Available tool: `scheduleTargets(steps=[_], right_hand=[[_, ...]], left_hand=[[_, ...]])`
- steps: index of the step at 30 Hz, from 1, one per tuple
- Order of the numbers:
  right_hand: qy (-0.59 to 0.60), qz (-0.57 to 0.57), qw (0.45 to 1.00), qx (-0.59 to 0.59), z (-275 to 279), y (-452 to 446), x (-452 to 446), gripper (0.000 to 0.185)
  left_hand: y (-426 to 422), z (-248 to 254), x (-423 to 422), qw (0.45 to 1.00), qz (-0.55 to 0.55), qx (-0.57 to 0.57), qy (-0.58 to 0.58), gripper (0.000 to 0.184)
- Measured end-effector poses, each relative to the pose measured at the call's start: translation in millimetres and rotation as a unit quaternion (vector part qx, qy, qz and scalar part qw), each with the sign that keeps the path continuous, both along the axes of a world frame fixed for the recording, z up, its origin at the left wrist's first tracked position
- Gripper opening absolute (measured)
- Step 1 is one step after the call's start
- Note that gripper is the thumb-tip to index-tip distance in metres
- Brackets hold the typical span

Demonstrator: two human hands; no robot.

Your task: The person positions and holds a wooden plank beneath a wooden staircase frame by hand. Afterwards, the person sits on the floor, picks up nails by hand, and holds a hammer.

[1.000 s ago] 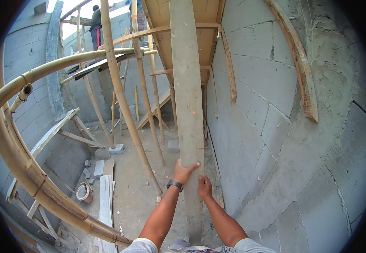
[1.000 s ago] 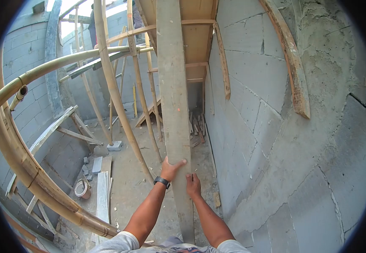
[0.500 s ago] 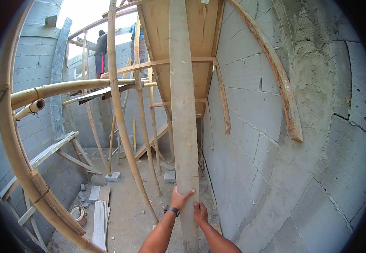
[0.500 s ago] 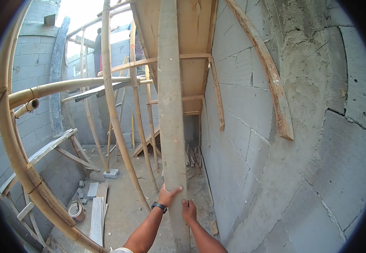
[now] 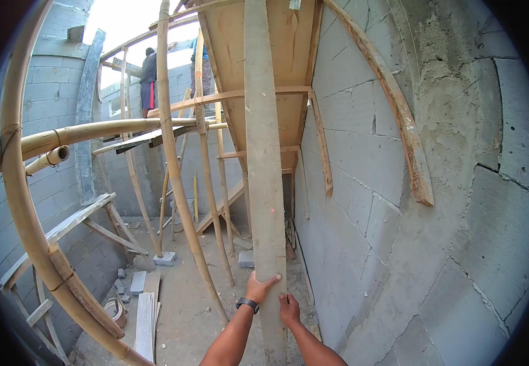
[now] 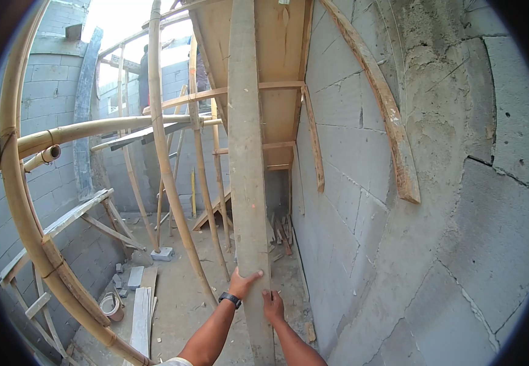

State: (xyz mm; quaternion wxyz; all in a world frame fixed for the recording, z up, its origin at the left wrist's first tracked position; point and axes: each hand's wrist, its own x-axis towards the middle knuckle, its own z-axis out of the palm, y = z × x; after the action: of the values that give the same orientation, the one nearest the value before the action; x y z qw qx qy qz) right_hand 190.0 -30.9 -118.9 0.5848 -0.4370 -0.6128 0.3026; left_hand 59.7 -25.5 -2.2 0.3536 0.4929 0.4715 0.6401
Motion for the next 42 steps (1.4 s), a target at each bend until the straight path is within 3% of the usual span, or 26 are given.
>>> scheduleTargets(steps=[9,18,33,42], right_hand=[[-0.006,-0.01,1.0,-0.006,-1,0,0,0.045],[-0.01,0.002,1.0,-0.019,-1,0,1,0.044],[-0.013,0.009,1.0,-0.017,-6,3,3,0.042],[-0.011,0.005,1.0,-0.004,-6,2,2,0.044]], left_hand=[[-6,9,1,1.0,-0.027,0.013,-0.005,0.048],[5,-6,-3,1.0,-0.006,-0.006,0.009,0.063],[-9,12,3,1.0,-0.021,0.003,0.006,0.049],[-5,7,1,1.0,-0.016,0.008,0.01,0.053]])
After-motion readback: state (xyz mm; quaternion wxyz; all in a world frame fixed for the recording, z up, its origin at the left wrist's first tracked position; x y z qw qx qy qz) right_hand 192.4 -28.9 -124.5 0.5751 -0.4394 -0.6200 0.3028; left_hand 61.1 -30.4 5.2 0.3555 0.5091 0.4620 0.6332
